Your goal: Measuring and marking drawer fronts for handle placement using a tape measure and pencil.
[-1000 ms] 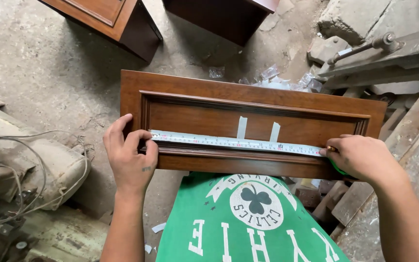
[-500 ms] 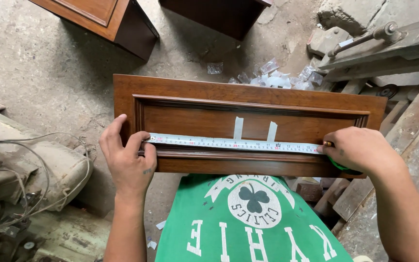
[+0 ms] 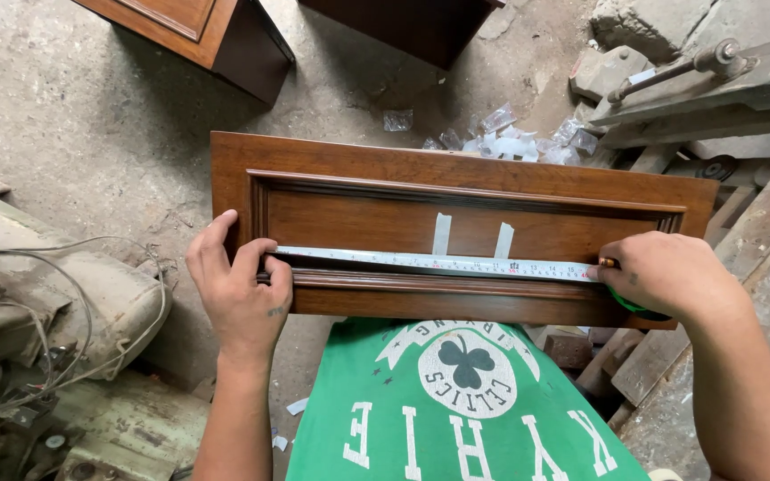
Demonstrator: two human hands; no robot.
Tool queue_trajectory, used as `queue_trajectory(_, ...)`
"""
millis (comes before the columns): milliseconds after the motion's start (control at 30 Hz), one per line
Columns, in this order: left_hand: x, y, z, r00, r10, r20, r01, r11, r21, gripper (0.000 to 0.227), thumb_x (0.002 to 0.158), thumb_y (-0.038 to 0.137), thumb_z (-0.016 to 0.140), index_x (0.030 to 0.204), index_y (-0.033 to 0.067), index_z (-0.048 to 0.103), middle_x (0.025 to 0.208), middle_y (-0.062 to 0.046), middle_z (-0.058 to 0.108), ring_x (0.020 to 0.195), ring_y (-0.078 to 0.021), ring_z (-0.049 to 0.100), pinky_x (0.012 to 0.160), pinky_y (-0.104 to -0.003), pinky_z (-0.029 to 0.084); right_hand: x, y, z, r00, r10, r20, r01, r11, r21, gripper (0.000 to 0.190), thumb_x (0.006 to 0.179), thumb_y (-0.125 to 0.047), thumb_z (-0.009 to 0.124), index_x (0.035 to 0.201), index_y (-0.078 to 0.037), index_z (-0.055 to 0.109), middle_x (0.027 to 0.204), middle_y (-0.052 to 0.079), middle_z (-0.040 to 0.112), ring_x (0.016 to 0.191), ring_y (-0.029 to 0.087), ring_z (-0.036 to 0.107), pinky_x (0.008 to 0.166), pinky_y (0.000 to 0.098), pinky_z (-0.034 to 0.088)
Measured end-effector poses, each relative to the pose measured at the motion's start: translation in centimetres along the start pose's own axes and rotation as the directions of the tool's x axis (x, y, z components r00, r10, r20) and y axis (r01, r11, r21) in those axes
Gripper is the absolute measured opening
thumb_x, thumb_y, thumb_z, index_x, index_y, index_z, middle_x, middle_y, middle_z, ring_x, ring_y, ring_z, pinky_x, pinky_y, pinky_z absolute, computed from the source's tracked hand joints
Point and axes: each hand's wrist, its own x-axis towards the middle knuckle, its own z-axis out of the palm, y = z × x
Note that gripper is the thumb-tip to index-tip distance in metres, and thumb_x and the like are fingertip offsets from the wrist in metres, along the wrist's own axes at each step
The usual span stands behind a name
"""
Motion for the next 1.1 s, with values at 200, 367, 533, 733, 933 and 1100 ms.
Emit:
queue_trajectory(200, 0.2, 0.0, 0.0, 1.0, 0.005, -0.002, -0.005, 1.0, -0.004, 0.019, 0.08, -0.01, 0.058, 0.091, 0.001, 0.069, 0.133, -0.023, 0.057, 0.121, -0.039, 0.051, 0.105, -0.049, 0.05, -0.1, -0.1, -0.2, 1.0, 0.007, 0.015, -0.008, 1.0, 0.026, 0.042, 0.101, -0.055, 0.043, 0.112, -0.028, 0.073, 0.117, -0.001, 0.078, 0.113, 0.025, 0.072, 0.094, 0.0385, 0.057)
queue_trajectory(367, 0.3, 0.4, 0.0, 0.999, -0.052, 0.005, 0.052, 0.999, -0.003, 0.02, 0.08, -0.007, 0.058, 0.099, -0.0014, 0.059, 0.13, -0.023, 0.059, 0.121, -0.0391, 0.053, 0.105, -0.05, 0.048, -0.1, 0.0, -0.1, 1.0, -0.008, 0.003, 0.007, 1.0, 0.02, 0.042, 0.101, -0.055, 0.043, 0.116, -0.03, 0.072, 0.116, -0.001, 0.078, 0.113, 0.024, 0.072, 0.094, 0.0388, 0.058)
queue_trajectory(533, 1.0, 0.5, -0.4, 0.998, 0.035, -0.055, -0.034, 0.999, 0.009, 0.017, 0.078, -0.011, 0.056, 0.089, -0.0009, 0.064, 0.131, -0.022, 0.06, 0.12, -0.0426, 0.052, 0.104, -0.054, 0.05, -1.4, 0.7, -0.2, 1.0, -0.021, -0.01, 0.022, 0.997, 0.075, 0.043, 0.101, -0.056, 0.045, 0.114, -0.026, 0.071, 0.113, -0.001, 0.079, 0.109, 0.023, 0.072, 0.089, 0.0373, 0.057)
queue_trajectory(733, 4.0, 9.2, 0.8, 0.965, 0.26, 0.031, -0.217, 0.859, -0.463, 0.008, 0.084, -0.007, 0.062, 0.092, -0.0043, 0.062, 0.103, -0.021, 0.072, 0.095, -0.034, 0.07, 0.087, -0.042, 0.055, -6.3, 2.7, 3.5, 0.986, -0.071, -0.151, 0.116, 0.942, 0.315, 0.064, 0.082, -0.084, 0.046, 0.101, -0.024, 0.058, 0.096, 0.004, 0.08, 0.097, 0.027, 0.074, 0.082, 0.0409, 0.054)
queue_trajectory(933, 0.7, 24.3, 7.8, 0.75, 0.628, 0.208, -0.135, 0.453, -0.881, 0.011, 0.085, 0.007, 0.07, 0.096, 0.0075, 0.067, 0.111, -0.011, 0.068, 0.1, -0.0299, 0.069, 0.087, -0.04, 0.057, -8.2, 1.6, 11.4, 0.876, 0.009, -0.483, 0.382, 0.6, 0.704, 0.068, 0.085, -0.071, 0.056, 0.129, -0.02, 0.052, 0.11, 0.017, 0.076, 0.108, 0.042, 0.071, 0.092, 0.054, 0.051)
queue_trajectory(1100, -3.0, 31.6, 10.9, 0.418, 0.745, 0.519, 0.555, 0.243, -0.796, 0.056, 0.09, 0.009, 0.072, 0.137, 0.006, 0.041, 0.16, -0.016, 0.027, 0.142, -0.0309, 0.05, 0.122, -0.045, 0.043, -9.1, 4.9, 18.6, 0.86, 0.25, -0.444, 0.351, 0.342, 0.872, 0.082, 0.077, -0.083, 0.051, 0.125, -0.018, 0.045, 0.08, 0.007, 0.075, 0.086, 0.039, 0.073, 0.077, 0.0503, 0.05)
